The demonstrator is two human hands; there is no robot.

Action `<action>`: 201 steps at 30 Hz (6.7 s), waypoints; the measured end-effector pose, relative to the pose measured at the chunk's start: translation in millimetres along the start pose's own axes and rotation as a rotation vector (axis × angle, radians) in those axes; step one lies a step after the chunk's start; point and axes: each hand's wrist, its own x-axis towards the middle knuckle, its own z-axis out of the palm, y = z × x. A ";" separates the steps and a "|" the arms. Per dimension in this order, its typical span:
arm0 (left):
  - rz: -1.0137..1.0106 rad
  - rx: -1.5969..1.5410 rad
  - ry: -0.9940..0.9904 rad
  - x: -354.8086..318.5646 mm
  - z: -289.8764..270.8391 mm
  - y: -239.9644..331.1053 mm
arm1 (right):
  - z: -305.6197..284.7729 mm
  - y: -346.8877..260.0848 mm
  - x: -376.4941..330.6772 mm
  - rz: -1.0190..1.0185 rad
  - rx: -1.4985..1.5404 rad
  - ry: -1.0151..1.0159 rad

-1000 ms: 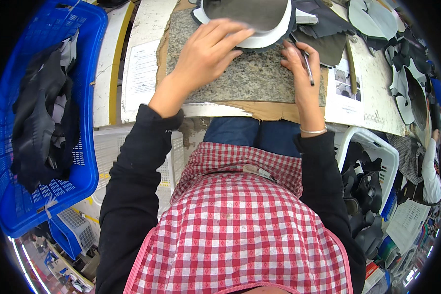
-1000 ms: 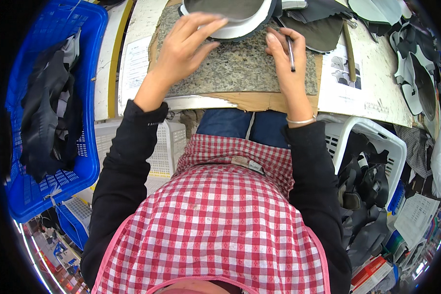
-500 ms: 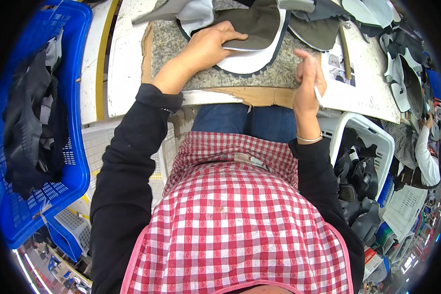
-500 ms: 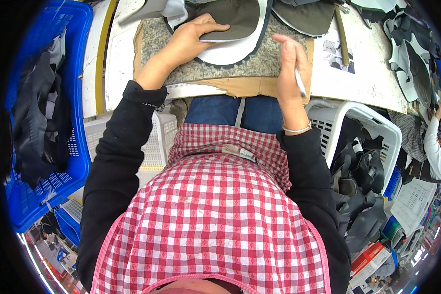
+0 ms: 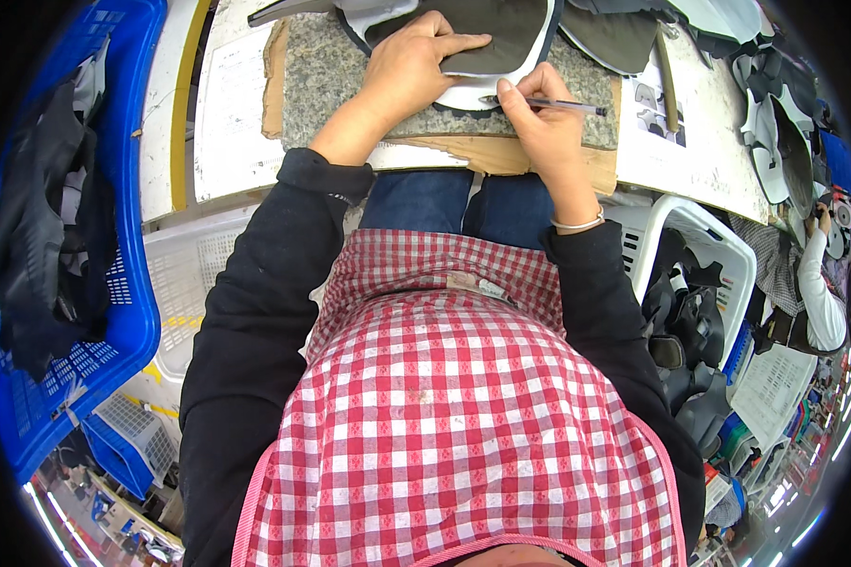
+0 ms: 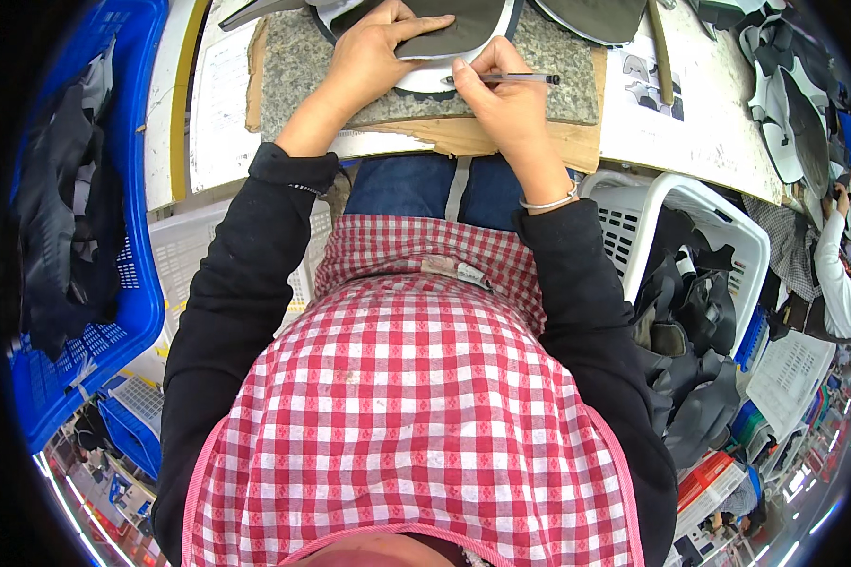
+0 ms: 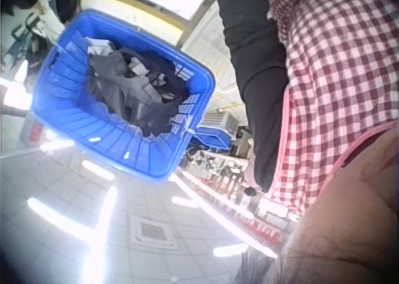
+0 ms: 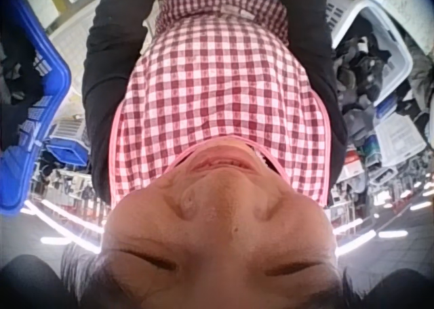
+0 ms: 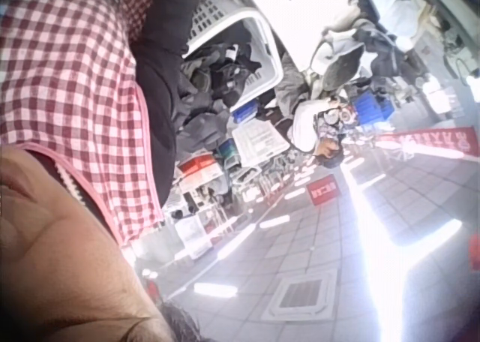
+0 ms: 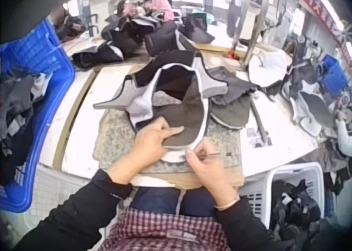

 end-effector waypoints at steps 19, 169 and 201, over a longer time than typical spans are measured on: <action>0.013 0.002 0.009 1.8 0.3 2.2 | 1.2 7.4 2.2 0.009 -0.077 0.022; -0.922 1.311 -0.141 -126.1 -516.6 -138.8 | 17.1 2.1 3.8 0.105 0.307 -0.154; 0.031 0.201 -0.030 -21.4 -61.0 -14.2 | 17.4 -2.1 11.0 0.150 0.492 -0.023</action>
